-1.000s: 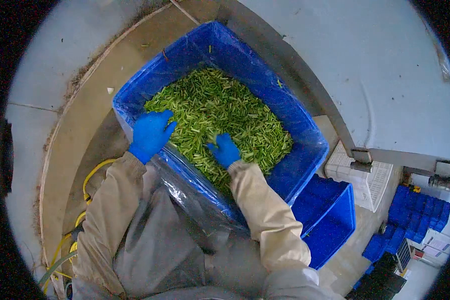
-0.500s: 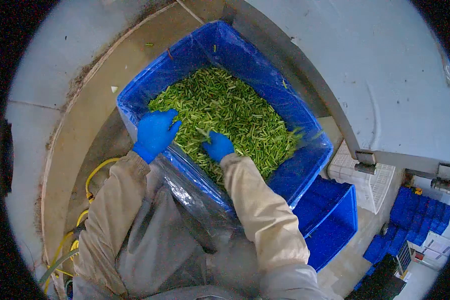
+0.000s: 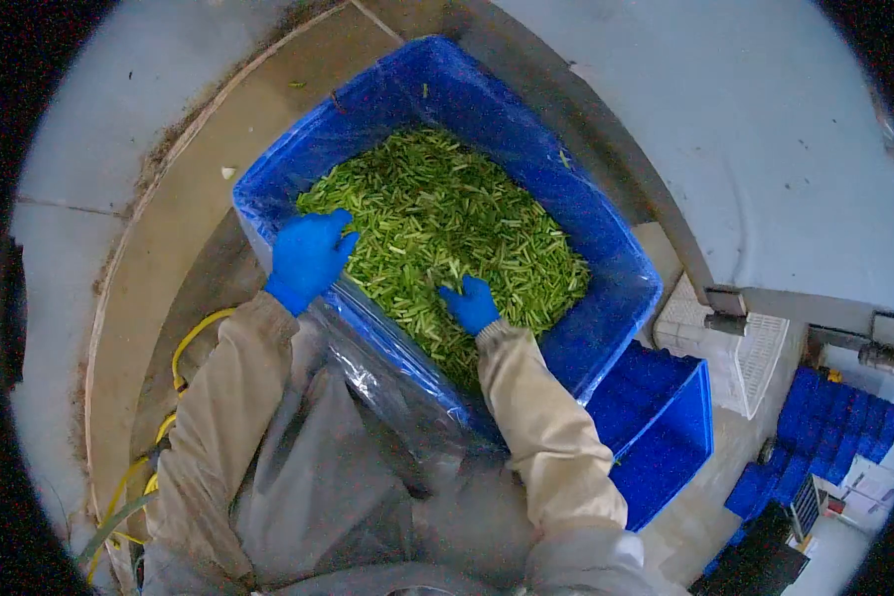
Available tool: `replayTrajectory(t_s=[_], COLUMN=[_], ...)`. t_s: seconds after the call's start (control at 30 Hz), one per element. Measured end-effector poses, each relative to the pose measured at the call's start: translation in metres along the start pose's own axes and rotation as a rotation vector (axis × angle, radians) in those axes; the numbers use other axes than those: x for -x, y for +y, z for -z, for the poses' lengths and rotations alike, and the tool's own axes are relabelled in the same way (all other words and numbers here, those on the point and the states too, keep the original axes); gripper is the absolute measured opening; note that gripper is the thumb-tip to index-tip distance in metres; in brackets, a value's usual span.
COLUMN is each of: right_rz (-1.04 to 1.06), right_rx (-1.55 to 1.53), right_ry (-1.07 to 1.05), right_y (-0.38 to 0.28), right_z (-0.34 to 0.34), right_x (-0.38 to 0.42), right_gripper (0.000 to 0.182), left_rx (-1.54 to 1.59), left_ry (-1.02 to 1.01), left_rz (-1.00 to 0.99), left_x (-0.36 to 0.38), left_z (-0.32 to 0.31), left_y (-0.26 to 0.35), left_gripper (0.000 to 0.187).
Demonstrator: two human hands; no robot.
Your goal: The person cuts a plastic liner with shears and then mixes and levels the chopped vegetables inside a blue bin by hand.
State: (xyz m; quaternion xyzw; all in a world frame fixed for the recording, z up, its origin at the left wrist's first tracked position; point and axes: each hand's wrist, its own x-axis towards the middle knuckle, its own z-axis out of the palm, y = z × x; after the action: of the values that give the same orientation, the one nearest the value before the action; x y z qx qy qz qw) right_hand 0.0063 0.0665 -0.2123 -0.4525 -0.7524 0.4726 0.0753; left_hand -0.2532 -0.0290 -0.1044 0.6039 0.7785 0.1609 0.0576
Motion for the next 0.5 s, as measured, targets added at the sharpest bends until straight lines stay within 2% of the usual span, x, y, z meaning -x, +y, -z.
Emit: replayTrajectory(t_s=[0.07, 0.13, 0.17, 0.2, 0.23, 0.27, 0.3, 0.33, 0.37, 0.43, 0.5], right_rz=[-0.304, -0.272, -0.358, -0.167, -0.127, -0.173, -0.233, -0.229, -0.229, -0.415, -0.552], right_rx=[-0.387, -0.662, -0.68, -0.325, -0.169, -0.242, -0.246, -0.017, -0.015, 0.503, 0.997], right_ry=[-0.163, 0.118, 0.263, 0.557, 0.786, 0.995, 1.131, 1.237, 1.242, 1.051, 0.802], right_y=[-0.046, -0.061, -0.059, -0.06, -0.076, -0.051, -0.048, -0.005, 0.02, 0.058, 0.082], right_z=[0.037, 0.072, 0.1, 0.121, 0.142, 0.163, 0.179, 0.198, 0.201, 0.204, 0.21], right_x=[0.053, 0.122, 0.163, 0.198, 0.226, 0.26, 0.284, 0.321, 0.339, 0.367, 0.363], right_gripper=[0.028, 0.025, 0.027, 0.024, 0.018, 0.015, 0.019, 0.027, 0.027, 0.031, 0.035], left_rx=[0.021, 0.017, 0.039, 0.033, 0.022, 0.032, -0.002, -0.039, -0.036, -0.027, -0.028], left_ry=[0.0, -0.005, -0.01, 0.004, 0.017, 0.006, 0.008, 0.016, 0.018, 0.058, 0.071], left_rz=[-0.024, -0.007, -0.022, -0.026, -0.026, -0.033, -0.036, -0.037, -0.041, -0.049, -0.058], left_x=[0.002, 0.001, 0.0, 0.0, 0.001, 0.002, 0.001, 0.0, 0.001, 0.001, 0.0], left_z=[-0.004, -0.005, -0.005, -0.004, -0.003, -0.002, -0.001, -0.001, -0.003, -0.008, -0.002], left_y=[-0.001, -0.003, -0.002, -0.002, -0.001, 0.001, 0.003, 0.003, 0.001, -0.001, 0.002], left_gripper=[0.02, 0.025, 0.025, 0.025, 0.026, 0.026, 0.023, 0.022, 0.022, 0.021, 0.021])
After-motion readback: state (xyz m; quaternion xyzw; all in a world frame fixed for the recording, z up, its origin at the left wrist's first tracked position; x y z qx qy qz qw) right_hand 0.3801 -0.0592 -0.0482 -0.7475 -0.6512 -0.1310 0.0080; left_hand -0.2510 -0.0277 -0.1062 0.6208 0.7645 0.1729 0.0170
